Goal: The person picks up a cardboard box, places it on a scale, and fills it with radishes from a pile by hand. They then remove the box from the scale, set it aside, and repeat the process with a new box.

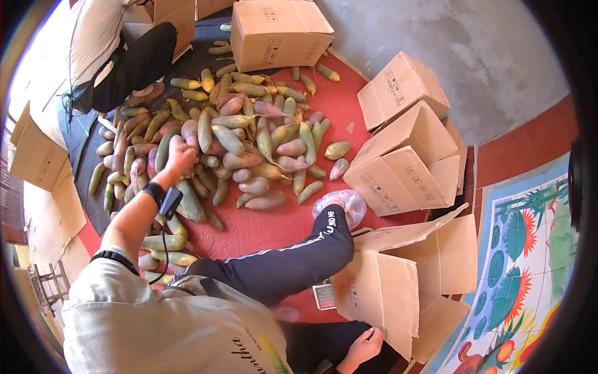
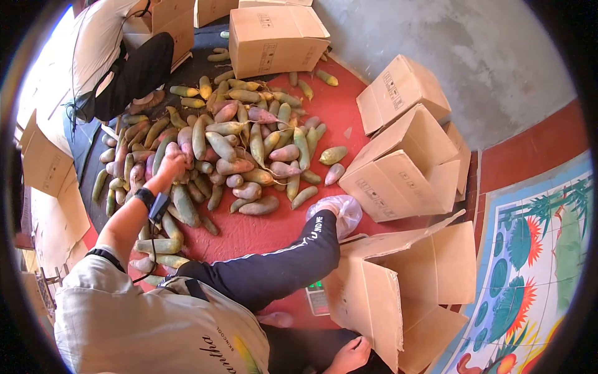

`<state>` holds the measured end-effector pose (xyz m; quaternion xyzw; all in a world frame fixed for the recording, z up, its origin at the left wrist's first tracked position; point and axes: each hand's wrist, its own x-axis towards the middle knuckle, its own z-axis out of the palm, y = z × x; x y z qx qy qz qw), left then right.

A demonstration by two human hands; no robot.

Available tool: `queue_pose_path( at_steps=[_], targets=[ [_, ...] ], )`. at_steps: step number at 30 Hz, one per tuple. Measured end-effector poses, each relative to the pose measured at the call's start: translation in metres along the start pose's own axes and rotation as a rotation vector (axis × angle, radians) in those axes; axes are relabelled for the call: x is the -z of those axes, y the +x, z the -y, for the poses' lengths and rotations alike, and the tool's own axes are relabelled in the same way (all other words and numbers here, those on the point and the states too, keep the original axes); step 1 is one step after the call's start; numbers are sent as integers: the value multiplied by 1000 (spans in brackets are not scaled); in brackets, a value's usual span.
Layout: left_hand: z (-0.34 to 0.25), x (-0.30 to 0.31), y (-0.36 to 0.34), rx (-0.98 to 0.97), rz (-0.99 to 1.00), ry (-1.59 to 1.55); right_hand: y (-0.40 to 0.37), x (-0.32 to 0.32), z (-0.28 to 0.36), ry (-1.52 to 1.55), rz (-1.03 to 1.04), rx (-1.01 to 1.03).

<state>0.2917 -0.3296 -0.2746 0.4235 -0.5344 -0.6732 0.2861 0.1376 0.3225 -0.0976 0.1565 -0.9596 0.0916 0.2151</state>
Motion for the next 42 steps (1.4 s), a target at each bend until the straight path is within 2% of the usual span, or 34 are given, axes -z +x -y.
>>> queue_pose_path(
  at_steps=[1, 2, 3, 4, 5, 6, 7, 8, 9, 10, 12, 13, 15, 16, 17, 18, 21, 23, 25, 27, 28, 30, 31, 34, 36, 38, 42],
  targets=[
    [21, 10, 3, 46, 156, 133, 1, 0, 1, 3, -1, 0],
    [18, -4, -20, 25, 38, 359, 1, 0, 1, -8, -5, -3],
    [43, 2, -25, -173, 47, 635, 1, 0, 2, -21, -7, -5],
    [40, 1, -46, -145, 177, 730, 1, -1, 1, -22, -5, -5],
    [69, 13, -46, -323, 317, 1011, 2, -2, 0, -8, -2, 3],
    [118, 33, -31, -588, 658, 1495, 2, -3, -1, 4, 0, 12],
    [78, 11, -67, -135, 681, 1367, 3, -3, 0, 3, 1, 13],
    [103, 23, -72, -223, 876, 1574, 4, -2, 1, 5, -8, 14],
    [109, 26, -85, -15, 828, 1451, 5, -3, 3, 9, -20, 14],
    [105, 22, -97, 56, 833, 1485, 5, -5, 2, 12, -24, 12],
    [157, 50, -100, -95, 922, 1511, 4, -7, -2, 1, 18, -50],
    [180, 59, -98, -101, 922, 1514, 4, -8, -3, 2, 14, -53],
    [210, 72, -92, -133, 1145, 1561, 2, -10, -6, 6, -16, -21],
    [184, 66, -100, -137, 1142, 1561, 1, -9, -7, 8, -20, -21],
    [117, 46, -122, 105, 1008, 1455, 1, -9, -8, 7, -9, -40],
    [80, 36, -135, 331, 866, 1334, 1, -9, -9, 7, 1, -57],
    [76, 50, -133, 333, 792, 1376, -1, -11, -15, 32, -29, -33],
    [155, 106, -106, 367, 743, 1374, -3, -11, -18, 27, -22, -44],
    [157, 108, -109, 402, 703, 1372, -5, -8, -20, 17, -13, -59],
    [147, 101, -118, 185, 870, 1557, -6, -6, -18, -10, 8, -71],
    [136, 95, -126, 192, 870, 1551, -7, -5, -17, -13, 12, -64],
    [125, 88, -138, 427, 794, 1462, -7, -3, -16, -3, -2, -4],
    [131, 88, -139, 437, 795, 1455, -6, -3, -17, -7, 5, 4],
    [143, 95, -146, 286, 833, 1451, -5, -2, -14, -35, 8, 39],
    [149, 92, -147, 313, 838, 1465, -3, -1, -11, -63, 28, -15],
    [119, 74, -156, 353, 810, 1445, -3, -1, -15, -68, 53, -1],
    [120, 68, -153, 321, 839, 1565, 0, -3, -13, -71, 69, 1]
  ],
)
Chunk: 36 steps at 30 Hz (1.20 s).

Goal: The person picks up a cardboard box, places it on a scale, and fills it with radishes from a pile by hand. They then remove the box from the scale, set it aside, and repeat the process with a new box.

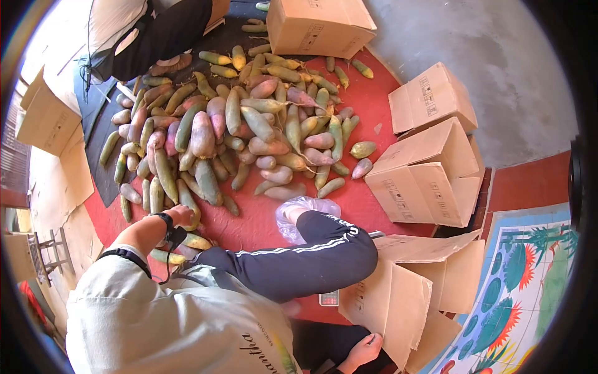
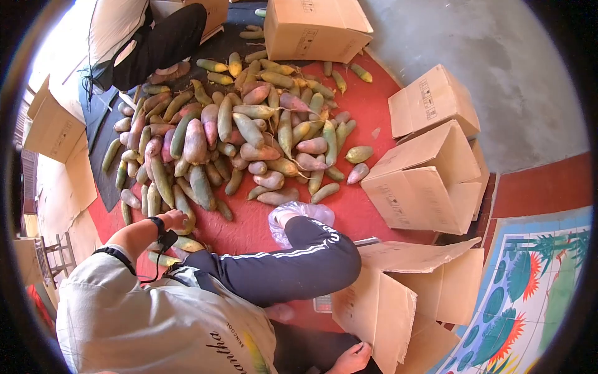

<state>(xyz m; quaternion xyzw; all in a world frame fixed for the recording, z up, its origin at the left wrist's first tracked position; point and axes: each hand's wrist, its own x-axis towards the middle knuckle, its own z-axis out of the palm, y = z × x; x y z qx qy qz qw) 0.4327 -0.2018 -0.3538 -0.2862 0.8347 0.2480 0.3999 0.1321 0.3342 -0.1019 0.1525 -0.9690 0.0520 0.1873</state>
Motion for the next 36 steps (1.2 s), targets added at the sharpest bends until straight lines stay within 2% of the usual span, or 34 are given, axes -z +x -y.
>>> queue_pose_path(
  at_steps=[2, 3, 6, 9, 12, 14, 17, 20, 21, 22, 24, 26, 28, 30, 31, 33, 36],
  targets=[
    [-2, 0, 5, -22, 38, 46, 3, 2, 4, -23, 26, -6],
    [-11, 7, 0, 45, 68, 19, 5, 2, 7, -43, 45, -17],
    [-31, 25, -23, 27, 26, 73, 6, 2, 4, -64, 88, -19],
    [-28, 6, -4, 26, 49, 206, 10, 12, 21, -170, 38, 27],
    [-18, -25, 21, 68, -67, 221, 13, 15, 25, -156, 27, 64],
    [-36, 1, 5, 95, -68, 274, 14, 12, 23, -139, -8, 101],
    [-49, 33, -18, 65, 23, 301, 13, 10, 23, -152, -7, 64],
    [-28, 20, -1, -45, -29, 342, 13, 13, 26, -165, 17, 52],
    [-8, -1, 19, 72, -145, 156, 15, 14, 28, -154, 13, 68],
    [-6, 5, 17, 73, -146, 157, 16, 14, 30, -141, 9, 83],
    [5, 30, 11, 240, -241, -94, 14, 10, 25, -141, -4, 92],
    [26, 53, 6, 193, -348, -234, 13, 11, 24, -144, -8, 97],
    [162, -51, 143, 24, -627, -24, 16, 15, 30, -128, 47, 42],
    [100, 42, 51, 116, -794, -567, 12, 8, 17, -144, -1, 99],
    [92, 59, 36, 125, -874, -713, 11, 3, 13, -158, -65, 156],
    [91, 79, 26, 160, -941, -940, 9, 1, 10, -89, -1, 93],
    [84, 97, 19, 345, -1099, -878, 6, 1, 7, -20, 63, 19]
  ],
)
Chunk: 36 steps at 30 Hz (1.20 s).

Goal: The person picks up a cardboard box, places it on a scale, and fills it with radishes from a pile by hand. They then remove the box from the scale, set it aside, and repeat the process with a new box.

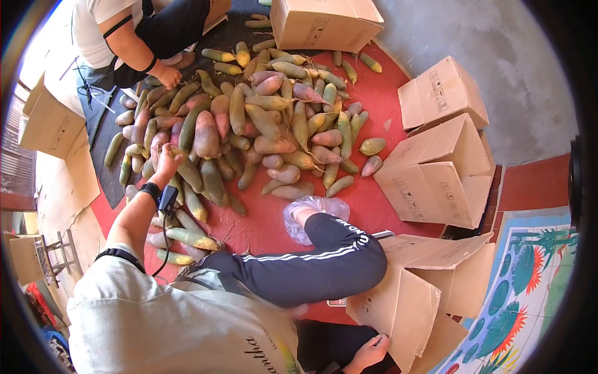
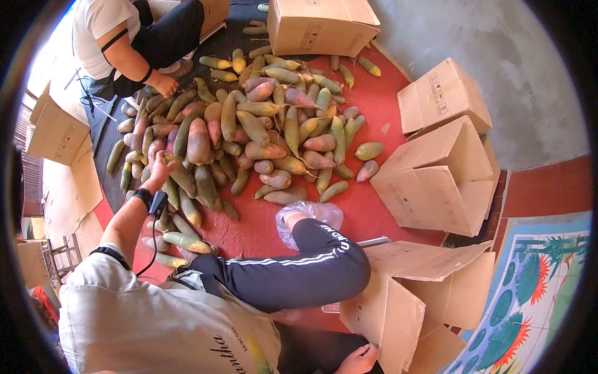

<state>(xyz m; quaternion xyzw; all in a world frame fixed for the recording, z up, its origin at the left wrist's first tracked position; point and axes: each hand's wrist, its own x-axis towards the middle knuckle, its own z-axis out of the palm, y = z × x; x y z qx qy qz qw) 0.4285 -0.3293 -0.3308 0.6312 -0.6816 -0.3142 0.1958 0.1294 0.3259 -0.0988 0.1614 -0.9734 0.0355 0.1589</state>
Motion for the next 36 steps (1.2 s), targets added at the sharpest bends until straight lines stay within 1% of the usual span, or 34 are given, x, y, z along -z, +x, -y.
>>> queue_pose_path(
  at_steps=[1, 3, 4, 6, 7, 8, 10, 12, 14, 16, 18, 19, 20, 21, 22, 23, 24, 26, 27, 28, 30, 31, 33, 34, 35, 36],
  targets=[
    [-3, 0, -4, 5, 3, 3, 1, 1, 1, 4, 5, -7],
    [-5, 0, -12, -206, -283, 312, 2, 1, 1, -1, 9, 5],
    [-4, -2, -18, -204, -278, 317, 2, 2, 1, -2, 7, 15],
    [1, -6, -38, -350, -378, 375, 2, 2, 1, -8, 10, 20],
    [-21, 5, -59, -294, -221, 290, 2, 2, 1, -11, 5, 26],
    [-30, 6, -77, -293, -218, 292, 1, 1, 0, -13, 7, 26],
    [-35, 6, -107, -402, 100, 576, 2, 0, -2, -1, 7, 18],
    [-9, -12, -128, -614, 315, 737, 2, -4, -4, -4, 1, 26],
    [-2, -30, -142, -428, 815, 773, 2, -4, -5, -12, -15, 30],
    [7, -46, -160, -586, 1039, 891, 3, -2, 0, -6, -16, 52],
    [25, -64, -165, -629, 1262, 843, 2, 1, 2, -18, -9, 40],
    [29, -64, -170, -759, 1201, 825, 3, 1, 3, -20, 7, 30],
    [27, -70, -169, -763, 1195, 815, 4, 2, 4, -23, -3, 35],
    [-1, -62, -168, -632, 1395, 869, 3, 1, 4, -18, -6, 32],
    [-17, -58, -167, -491, 1590, 919, 2, 2, 4, -13, -10, 29],
    [-2, -67, -170, -539, 1533, 962, 1, 2, 5, -27, -16, 20],
    [2, -69, -174, -543, 1529, 956, 1, 2, 4, -29, -22, 23],
    [6, -71, -180, -735, 1378, 1035, -1, 2, 3, -14, -20, 22],
    [5, -72, -182, -788, 1363, 1104, -1, 1, 3, -16, -23, 24],
    [11, -78, -182, -790, 1362, 1099, -1, 1, 2, -20, -31, 28],
    [29, -94, -181, -628, 1497, 1167, -3, 1, 0, -28, -38, 34],
    [25, -93, -181, -629, 1496, 1164, -3, 1, -1, -30, -31, 31],
    [13, -88, -179, -564, 1500, 1131, -2, 0, -1, -31, -28, 28],
    [27, -94, -177, -566, 1494, 1132, -2, 0, -1, -30, -26, 22],
    [54, -104, -175, -533, 1391, 1059, -2, -1, -1, -29, -22, 16],
    [69, -108, -172, -499, 1288, 986, -2, -1, 1, -24, -24, 16]
  ],
)
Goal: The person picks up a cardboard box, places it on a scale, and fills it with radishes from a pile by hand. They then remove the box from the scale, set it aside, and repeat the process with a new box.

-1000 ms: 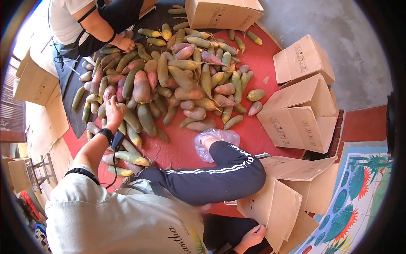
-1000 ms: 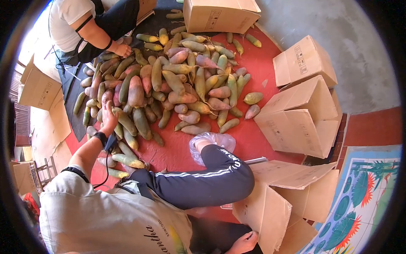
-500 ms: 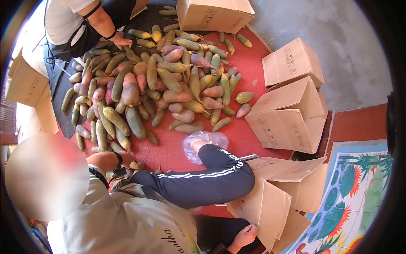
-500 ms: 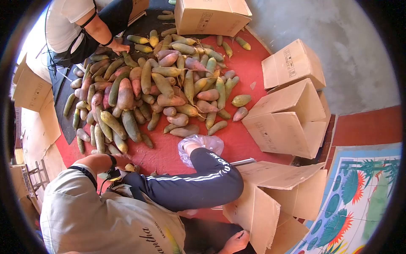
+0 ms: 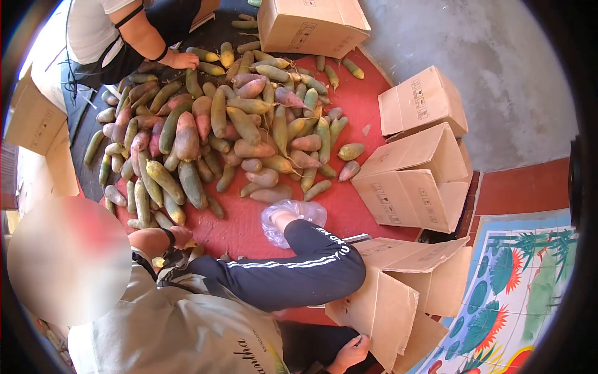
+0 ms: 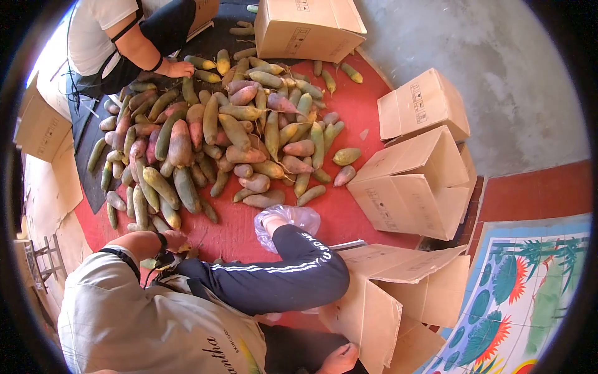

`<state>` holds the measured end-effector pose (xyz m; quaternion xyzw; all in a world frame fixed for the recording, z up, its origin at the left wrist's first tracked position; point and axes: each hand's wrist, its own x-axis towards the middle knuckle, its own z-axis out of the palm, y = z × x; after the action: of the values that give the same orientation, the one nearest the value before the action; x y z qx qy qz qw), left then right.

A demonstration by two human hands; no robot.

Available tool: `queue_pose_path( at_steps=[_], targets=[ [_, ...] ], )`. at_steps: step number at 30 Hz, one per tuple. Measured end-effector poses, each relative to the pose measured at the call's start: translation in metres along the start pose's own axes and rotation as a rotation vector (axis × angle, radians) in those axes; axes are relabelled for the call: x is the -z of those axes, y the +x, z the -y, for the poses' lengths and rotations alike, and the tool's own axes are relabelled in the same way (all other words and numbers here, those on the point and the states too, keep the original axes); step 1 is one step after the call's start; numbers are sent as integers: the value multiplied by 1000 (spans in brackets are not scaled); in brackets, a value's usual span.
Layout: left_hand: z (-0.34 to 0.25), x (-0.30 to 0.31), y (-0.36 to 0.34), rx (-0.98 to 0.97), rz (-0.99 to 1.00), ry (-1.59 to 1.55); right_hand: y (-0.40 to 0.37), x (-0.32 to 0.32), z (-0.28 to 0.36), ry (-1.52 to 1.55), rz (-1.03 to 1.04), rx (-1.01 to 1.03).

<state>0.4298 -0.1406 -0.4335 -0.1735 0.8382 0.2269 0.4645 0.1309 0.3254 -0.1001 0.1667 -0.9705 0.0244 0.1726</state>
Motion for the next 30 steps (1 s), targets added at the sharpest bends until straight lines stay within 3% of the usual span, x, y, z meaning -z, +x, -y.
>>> queue_pose_path(
  at_steps=[4, 6, 7, 8, 10, 14, 16, 17, 19, 20, 22, 26, 27, 30],
  targets=[
    [-10, 81, -63, -45, 49, -166, 1, 3, 3, 7, -9, 4],
    [-10, 89, -66, 227, -119, -376, 2, 2, 2, 15, -10, 15],
    [20, 51, -29, 14, -304, -353, 1, 1, 1, 7, -12, 8],
    [20, 57, -32, 17, -304, -352, 0, 0, 0, 0, -13, 2],
    [18, 89, -47, 162, -493, -457, 0, 0, 0, 14, -19, 10],
    [9, 152, -68, 62, -712, -583, 0, 1, 0, 41, -11, 6],
    [6, 183, -78, 95, -817, -919, 1, 2, 2, 38, -14, 7],
    [2, 197, -82, 96, -818, -918, 2, 3, 4, 33, -17, 12],
    [0, 220, -85, 31, -1120, -937, 1, 2, 3, 29, -16, 4],
    [5, 227, -80, 29, -1120, -935, 1, 2, 2, 23, -14, -3],
    [15, 239, -66, -57, -1386, -933, 0, 2, 1, 26, -27, 0],
    [46, 233, -37, 196, -1420, -753, -2, 2, 1, 43, -39, -11],
    [27, 239, -55, 281, -1419, -747, -2, 2, 1, 43, -39, -15],
    [14, 233, -68, 290, -1487, -704, -3, 4, 2, 53, -54, 4]
  ],
)
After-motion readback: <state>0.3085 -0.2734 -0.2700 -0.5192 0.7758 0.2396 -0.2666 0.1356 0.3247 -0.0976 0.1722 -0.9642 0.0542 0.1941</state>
